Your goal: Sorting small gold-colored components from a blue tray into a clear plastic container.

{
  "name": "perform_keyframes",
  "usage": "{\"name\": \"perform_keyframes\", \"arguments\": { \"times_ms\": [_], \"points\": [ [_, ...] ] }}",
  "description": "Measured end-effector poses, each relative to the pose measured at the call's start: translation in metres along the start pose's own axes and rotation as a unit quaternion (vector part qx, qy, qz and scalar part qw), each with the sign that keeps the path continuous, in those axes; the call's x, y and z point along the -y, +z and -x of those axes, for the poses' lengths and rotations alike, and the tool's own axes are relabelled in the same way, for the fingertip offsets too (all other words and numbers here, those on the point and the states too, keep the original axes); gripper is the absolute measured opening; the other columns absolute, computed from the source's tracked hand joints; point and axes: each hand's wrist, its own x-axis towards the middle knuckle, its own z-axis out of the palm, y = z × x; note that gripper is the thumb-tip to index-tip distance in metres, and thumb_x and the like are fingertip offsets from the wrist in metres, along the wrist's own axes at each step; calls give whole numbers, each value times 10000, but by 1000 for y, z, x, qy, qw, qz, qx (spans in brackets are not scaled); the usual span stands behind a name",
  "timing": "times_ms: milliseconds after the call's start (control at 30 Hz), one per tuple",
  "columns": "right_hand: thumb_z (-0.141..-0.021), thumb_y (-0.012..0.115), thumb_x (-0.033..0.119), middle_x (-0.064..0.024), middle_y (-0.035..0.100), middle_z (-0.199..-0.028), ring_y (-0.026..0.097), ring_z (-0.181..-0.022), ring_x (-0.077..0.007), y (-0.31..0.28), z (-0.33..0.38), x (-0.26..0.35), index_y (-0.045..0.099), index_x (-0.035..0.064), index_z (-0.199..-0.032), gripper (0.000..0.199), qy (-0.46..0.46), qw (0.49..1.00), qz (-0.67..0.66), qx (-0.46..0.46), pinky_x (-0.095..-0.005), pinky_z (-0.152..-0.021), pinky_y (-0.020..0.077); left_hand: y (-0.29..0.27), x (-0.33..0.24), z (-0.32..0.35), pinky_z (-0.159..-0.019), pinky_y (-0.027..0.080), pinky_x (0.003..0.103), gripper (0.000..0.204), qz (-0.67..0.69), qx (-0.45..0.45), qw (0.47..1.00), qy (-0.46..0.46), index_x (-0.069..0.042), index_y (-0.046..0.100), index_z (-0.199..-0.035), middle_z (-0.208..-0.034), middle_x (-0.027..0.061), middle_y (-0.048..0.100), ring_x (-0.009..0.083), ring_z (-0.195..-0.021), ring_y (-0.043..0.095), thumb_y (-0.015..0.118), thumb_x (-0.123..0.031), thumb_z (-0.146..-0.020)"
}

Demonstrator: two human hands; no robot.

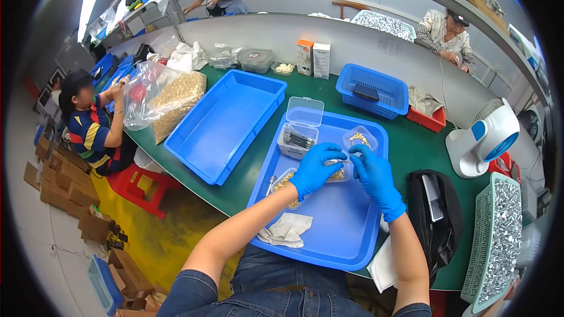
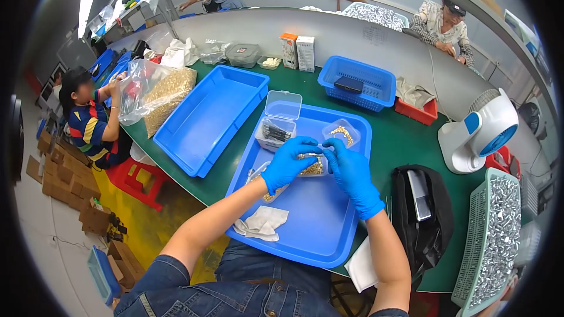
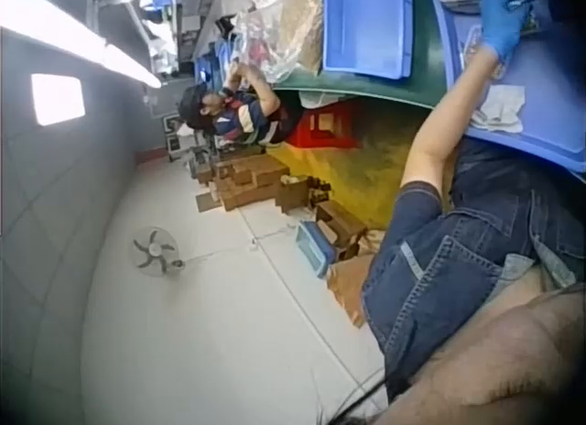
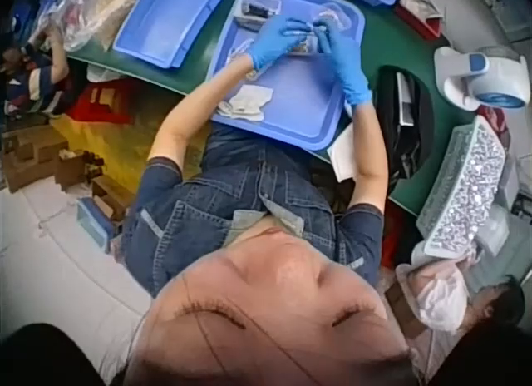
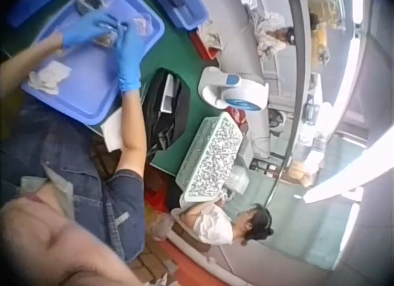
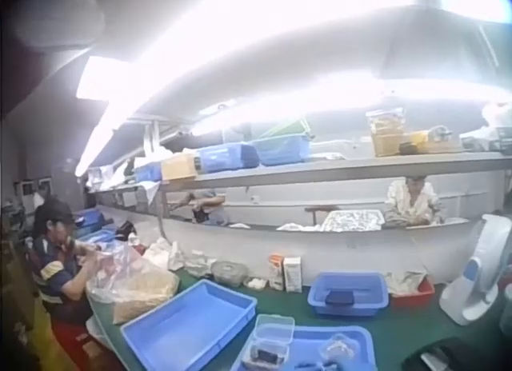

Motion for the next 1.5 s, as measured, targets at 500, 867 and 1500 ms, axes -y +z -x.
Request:
{"name": "perform_keyframes", "arguments": {
  "times_ms": [500,867,1500],
  "points": [
    [-909,522,168,-101,569,-602,586,-521,-192,1,-1,-6,565,95,-1013,135,-65,988,80,-112,-305,-488,450,17,6,3,-775,463,345,170,35,-25,999,-24,-50,672,-907,-943,111,609,264,-881,582,654,-139,-763],
    [-879,552,107,-122,617,-843,611,-704,-145,35,15,3,617,56,-1076,213,-67,973,-207,72,-271,-655,491,-74,-17,42,-741,411,367,198,-346,186,919,-20,-106,665,-924,-903,69,577,235,-864,554,659,-196,-747],
    [-900,504,101,-129,639,-834,639,-694,-169,61,28,27,594,16,-1054,198,51,940,-291,171,-282,-646,503,-56,0,87,-728,452,333,155,-241,62,966,-65,-87,676,-912,-896,67,612,220,-836,588,642,-115,-764]
  ]
}}
